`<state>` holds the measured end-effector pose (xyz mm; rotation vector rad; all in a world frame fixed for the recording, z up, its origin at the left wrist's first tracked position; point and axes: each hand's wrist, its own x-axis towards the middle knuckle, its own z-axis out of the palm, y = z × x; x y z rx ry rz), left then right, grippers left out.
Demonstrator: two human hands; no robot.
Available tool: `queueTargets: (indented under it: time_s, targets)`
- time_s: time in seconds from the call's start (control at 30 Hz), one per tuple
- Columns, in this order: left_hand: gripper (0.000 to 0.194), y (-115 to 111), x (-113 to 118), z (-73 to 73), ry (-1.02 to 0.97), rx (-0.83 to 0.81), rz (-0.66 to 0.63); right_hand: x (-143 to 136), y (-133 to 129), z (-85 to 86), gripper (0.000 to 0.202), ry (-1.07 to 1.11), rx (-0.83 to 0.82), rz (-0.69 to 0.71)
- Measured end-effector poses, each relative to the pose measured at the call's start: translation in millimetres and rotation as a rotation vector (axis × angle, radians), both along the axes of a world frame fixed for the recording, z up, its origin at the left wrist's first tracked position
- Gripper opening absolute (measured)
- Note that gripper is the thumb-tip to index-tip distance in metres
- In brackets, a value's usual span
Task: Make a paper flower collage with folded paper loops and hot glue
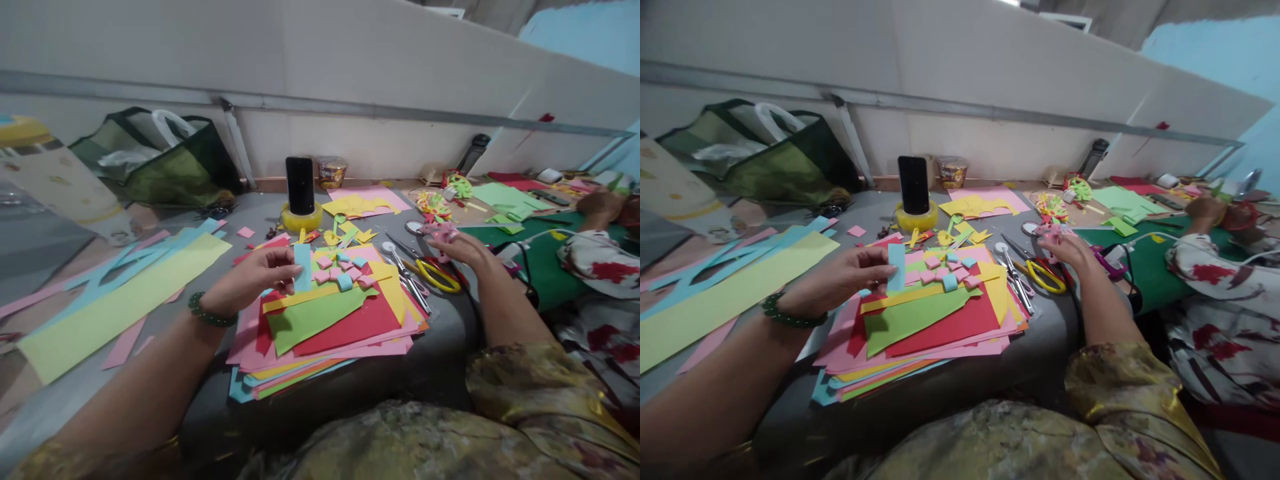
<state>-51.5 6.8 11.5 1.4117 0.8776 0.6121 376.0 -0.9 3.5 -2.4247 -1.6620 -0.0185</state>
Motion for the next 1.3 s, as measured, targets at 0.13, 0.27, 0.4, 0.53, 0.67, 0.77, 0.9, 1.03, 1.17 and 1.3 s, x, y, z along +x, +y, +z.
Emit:
queueTargets:
  time_s: [0.13, 0.27, 0.4, 0.53, 0.67, 0.77, 0.9, 1.03, 1.17, 1.3]
  targets:
    - [0.039, -1.6, 5.9, -6.8, -0.053, -0.089, -0.009, -40.6, -30.7, 24.7, 0.030, -0.109, -0.046, 0.051]
    - [0.043, -5.0, 12.4, -14.6, -0.117, -0.200, -0.023, -114.7, -54.0, 22.0, 0.016, -0.059, 0.355, 0.658]
    - [0.045, -9.5, 16.0, -15.1, -0.156, -0.227, -0.056, -172.8, -45.5, 1.7, 0.026, 0.025, 0.454, 1.226]
    - [0.038, -10.4, 16.4, -13.4, -0.151, -0.214, -0.017, -191.7, -25.4, -11.1, 0.029, 0.205, 0.456, 1.372]
    - [0.033, -9.7, 17.0, -14.4, -0.116, -0.100, 0.085, -195.9, -18.8, -16.0, 0.029, 0.588, 0.351, 1.243]
    - [0.034, -10.6, 18.6, -16.4, -0.070, 0.021, 0.072, -199.4, -17.6, -17.3, 0.039, 0.873, 0.244, 0.994]
    - [0.033, -12.8, 22.1, -20.6, 0.001, 0.169, 0.035, -202.6, -14.0, -15.8, 0.048, 1.121, 0.070, 0.791]
    - [0.030, -14.3, 24.9, -23.6, 0.051, 0.233, 0.025, -202.9, -12.0, -14.2, 0.047, 1.241, -0.022, 0.689]
    - [0.023, -15.5, 25.5, -23.4, 0.095, 0.265, 0.027, -202.4, -12.6, -14.6, 0.043, 1.252, -0.059, 0.668]
    - [0.020, -16.1, 25.9, -24.0, 0.128, 0.303, 0.033, -201.8, -12.1, -15.0, 0.043, 1.239, -0.064, 0.656]
